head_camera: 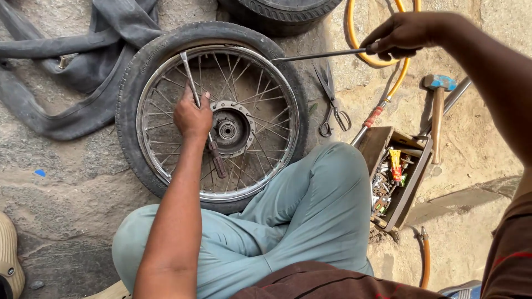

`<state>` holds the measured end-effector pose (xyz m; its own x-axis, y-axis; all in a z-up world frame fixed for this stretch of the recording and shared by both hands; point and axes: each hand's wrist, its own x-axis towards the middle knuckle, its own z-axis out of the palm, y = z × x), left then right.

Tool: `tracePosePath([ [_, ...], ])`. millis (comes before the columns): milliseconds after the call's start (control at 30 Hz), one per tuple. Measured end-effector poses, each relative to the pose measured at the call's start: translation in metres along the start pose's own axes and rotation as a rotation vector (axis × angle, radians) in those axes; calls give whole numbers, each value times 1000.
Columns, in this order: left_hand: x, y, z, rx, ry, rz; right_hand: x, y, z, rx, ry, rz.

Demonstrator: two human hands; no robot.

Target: The recorder is using various tools to disassemble and cut a rubber inner tube from a bicycle wheel rim.

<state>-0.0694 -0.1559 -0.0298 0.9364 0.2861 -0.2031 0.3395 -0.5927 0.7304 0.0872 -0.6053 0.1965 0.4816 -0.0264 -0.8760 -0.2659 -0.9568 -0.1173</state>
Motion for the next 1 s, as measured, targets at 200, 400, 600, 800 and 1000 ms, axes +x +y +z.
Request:
tracePosePath([
  [200, 1, 13, -3, 3, -68, -92, 134, 3, -81, -300, -192, 83],
  [400, 1, 12, -1, 59, -76, -99, 90, -94, -90, -232, -217, 194],
  [600, -1, -2, 8, 118, -79, -89, 138, -7, -77, -9, -413, 186],
  [800, 4, 8, 1, 72, -51, -73, 76, -44, -59, -69, -230, 183],
  [1000, 4, 1, 13, 137, -14, -51, 132, -1, -51, -33, -341, 192],
])
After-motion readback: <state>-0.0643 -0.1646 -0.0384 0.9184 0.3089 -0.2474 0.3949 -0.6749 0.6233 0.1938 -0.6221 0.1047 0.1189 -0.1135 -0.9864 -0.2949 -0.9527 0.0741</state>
